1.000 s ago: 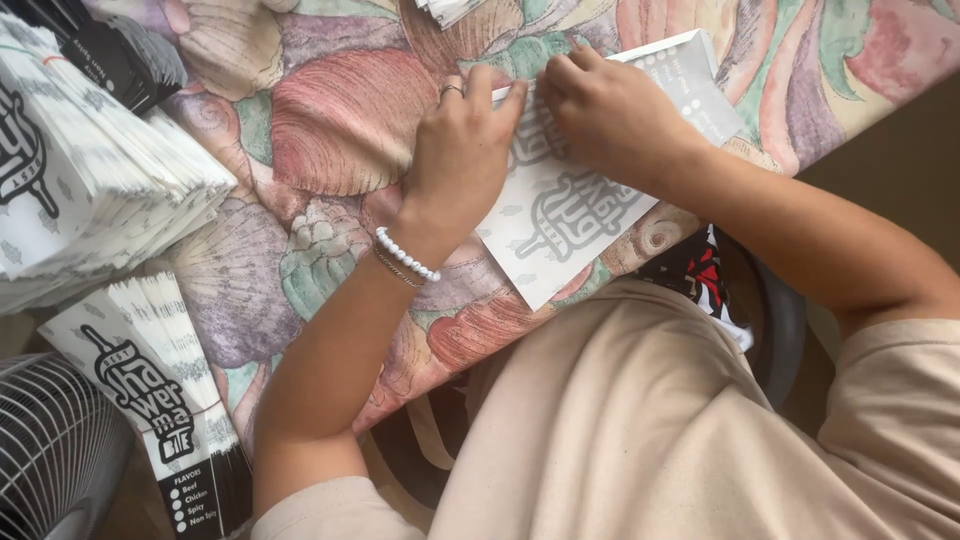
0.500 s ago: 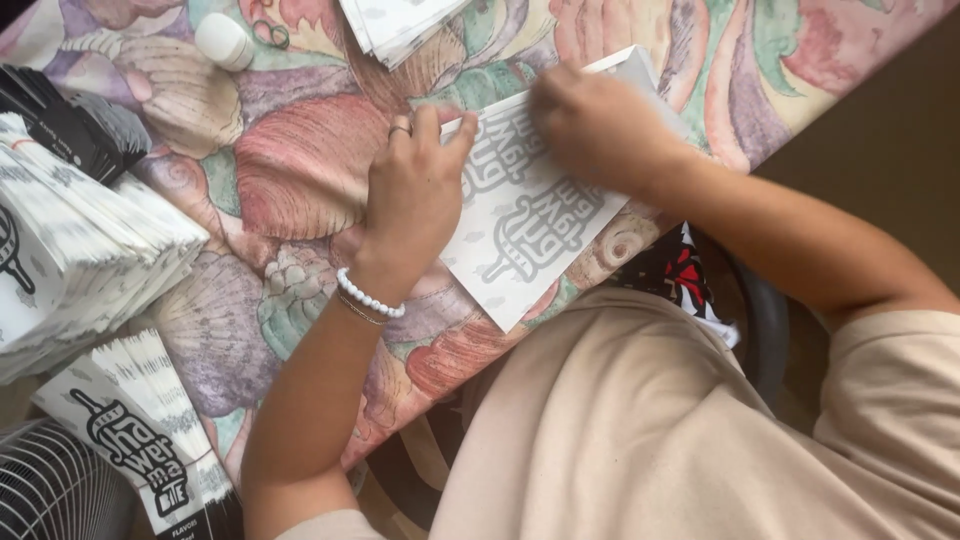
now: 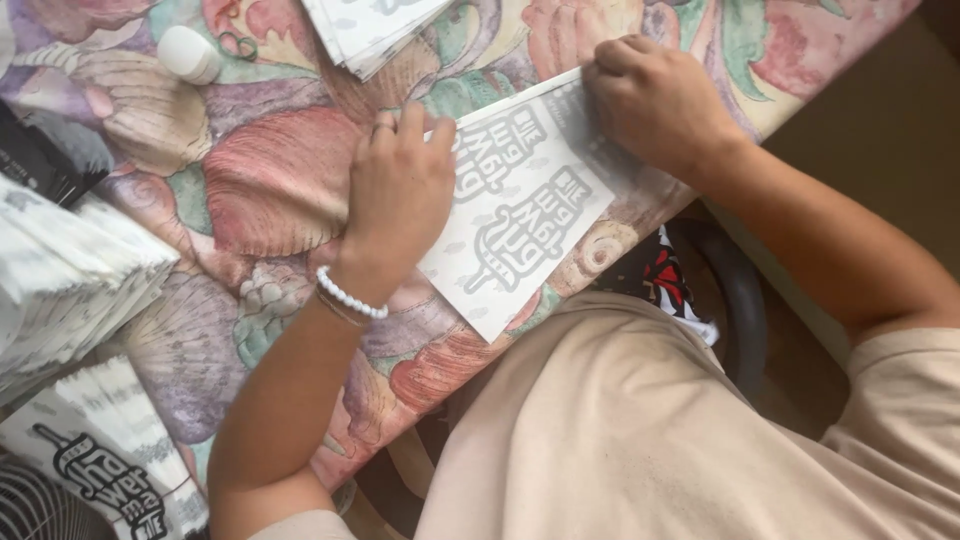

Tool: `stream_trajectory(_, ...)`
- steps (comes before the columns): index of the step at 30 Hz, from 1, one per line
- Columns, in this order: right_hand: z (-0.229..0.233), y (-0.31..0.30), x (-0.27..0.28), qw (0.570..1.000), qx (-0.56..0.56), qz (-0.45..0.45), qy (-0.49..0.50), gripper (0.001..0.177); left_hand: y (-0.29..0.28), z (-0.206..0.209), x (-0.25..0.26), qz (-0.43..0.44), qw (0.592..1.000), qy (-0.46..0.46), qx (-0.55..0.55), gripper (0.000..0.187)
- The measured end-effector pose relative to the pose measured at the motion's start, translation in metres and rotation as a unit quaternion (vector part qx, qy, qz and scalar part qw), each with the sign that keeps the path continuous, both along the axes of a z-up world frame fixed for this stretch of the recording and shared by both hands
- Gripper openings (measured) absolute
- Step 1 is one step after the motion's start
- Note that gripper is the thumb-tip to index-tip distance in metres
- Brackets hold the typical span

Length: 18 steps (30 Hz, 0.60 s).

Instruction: Applying printed stickers to paper food wrappers at a packaging station

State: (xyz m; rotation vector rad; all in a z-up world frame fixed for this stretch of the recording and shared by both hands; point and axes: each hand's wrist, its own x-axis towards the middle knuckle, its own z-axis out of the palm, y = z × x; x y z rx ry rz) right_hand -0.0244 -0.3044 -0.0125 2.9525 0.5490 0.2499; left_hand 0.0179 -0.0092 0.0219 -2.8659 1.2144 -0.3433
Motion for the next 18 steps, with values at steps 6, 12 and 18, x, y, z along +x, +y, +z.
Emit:
stream_trajectory(6,0.002,0.010,0.001,0.997,0.062,-0.006,-0.036,0.020,-0.048,0.021,0.032,0.038,0.968,0.242,0.046,0.072)
stream_trajectory(12,0.008,0.021,-0.038,0.939,0.297,-0.067,-0.162,0.036,-0.059,0.028,0.032,0.101,0.924,0.368,0.012,0.032)
stream_trajectory(18,0.011,0.018,-0.060,0.776,0.620,-0.029,-0.111,0.061,-0.035,0.029,0.009,-0.128,0.894,0.260,-0.343,0.025)
